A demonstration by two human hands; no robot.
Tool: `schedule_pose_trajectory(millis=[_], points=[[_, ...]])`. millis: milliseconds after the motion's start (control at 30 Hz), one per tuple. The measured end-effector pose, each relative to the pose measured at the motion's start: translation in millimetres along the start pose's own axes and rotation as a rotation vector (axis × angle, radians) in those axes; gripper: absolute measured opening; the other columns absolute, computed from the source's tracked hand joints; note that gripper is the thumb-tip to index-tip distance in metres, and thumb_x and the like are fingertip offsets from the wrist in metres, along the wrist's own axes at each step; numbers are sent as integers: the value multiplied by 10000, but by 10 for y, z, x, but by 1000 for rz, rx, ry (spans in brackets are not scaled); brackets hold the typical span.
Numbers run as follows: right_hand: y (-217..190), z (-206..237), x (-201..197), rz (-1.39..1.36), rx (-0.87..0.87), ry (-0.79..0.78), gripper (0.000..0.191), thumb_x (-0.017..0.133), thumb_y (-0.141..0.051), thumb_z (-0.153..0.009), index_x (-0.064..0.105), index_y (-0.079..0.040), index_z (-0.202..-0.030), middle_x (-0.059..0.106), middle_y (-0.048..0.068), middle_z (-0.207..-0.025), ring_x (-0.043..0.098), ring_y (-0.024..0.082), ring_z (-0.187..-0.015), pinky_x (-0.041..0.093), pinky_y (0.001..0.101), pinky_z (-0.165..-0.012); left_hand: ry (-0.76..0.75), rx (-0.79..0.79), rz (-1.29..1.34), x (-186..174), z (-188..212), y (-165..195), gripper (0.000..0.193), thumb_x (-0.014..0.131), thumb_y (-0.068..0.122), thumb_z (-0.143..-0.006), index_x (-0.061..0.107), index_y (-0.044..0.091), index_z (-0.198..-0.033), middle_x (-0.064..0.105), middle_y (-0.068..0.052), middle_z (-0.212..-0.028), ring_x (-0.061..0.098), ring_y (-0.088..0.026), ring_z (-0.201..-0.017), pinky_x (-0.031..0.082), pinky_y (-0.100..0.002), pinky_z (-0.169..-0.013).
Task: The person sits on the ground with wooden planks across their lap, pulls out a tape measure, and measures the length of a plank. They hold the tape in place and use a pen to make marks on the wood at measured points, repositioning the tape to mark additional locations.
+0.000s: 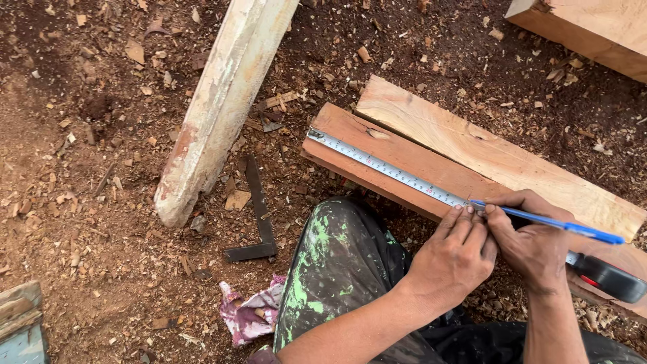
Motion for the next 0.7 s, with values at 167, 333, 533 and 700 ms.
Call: schedule_pose_trajectory(millis=[167,333,533,700], points=[[-24,-1,-15,54,3,42,121,738,-77,-989,737,23,-1057,736,139,-931,672,156,-782,564,275,-703,31,-18,30,-27,-2,-8,290,704,38,-897,704,-87,-1159,710,-254,-1190,691,-360,-1224,488,-467,-1201],[-248,-102,-131,-247,54,63,97,690,-80,-1046,683,2,-1097,724,126,-937,700,135,-791,592,260,-710,43,-12,18,-11,4,-22,334,699,48,-865,702,-83,-1172,703,-265,-1197,694,-356,-1200,496,-461,-1178],[-1049,-452,107,-110,-141,-122,106,686,-87,-1025,707,-11,-1096,738,113,-973,744,142,-849,635,267,-733,47,-33,46,162,93,-12,198,672,117,-950,713,-22,-1085,690,-199,-1161,677,-355,-1205,509,-507,-1178],[-1520,-748,717,36,-203,-325,184,748,-120,-934,755,-6,-1078,777,99,-933,731,147,-826,590,256,-724,153,-37,127,289,179,-20,349,667,192,-878,719,11,-1171,648,-160,-1225,595,-346,-1264,432,-535,-1234]])
Point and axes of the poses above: each hand's wrist, its own z-axis away from the middle knuckle, its own x-axis out of the palm, y = z × x, the point moved 4 cm from there along -z, towards the middle knuckle
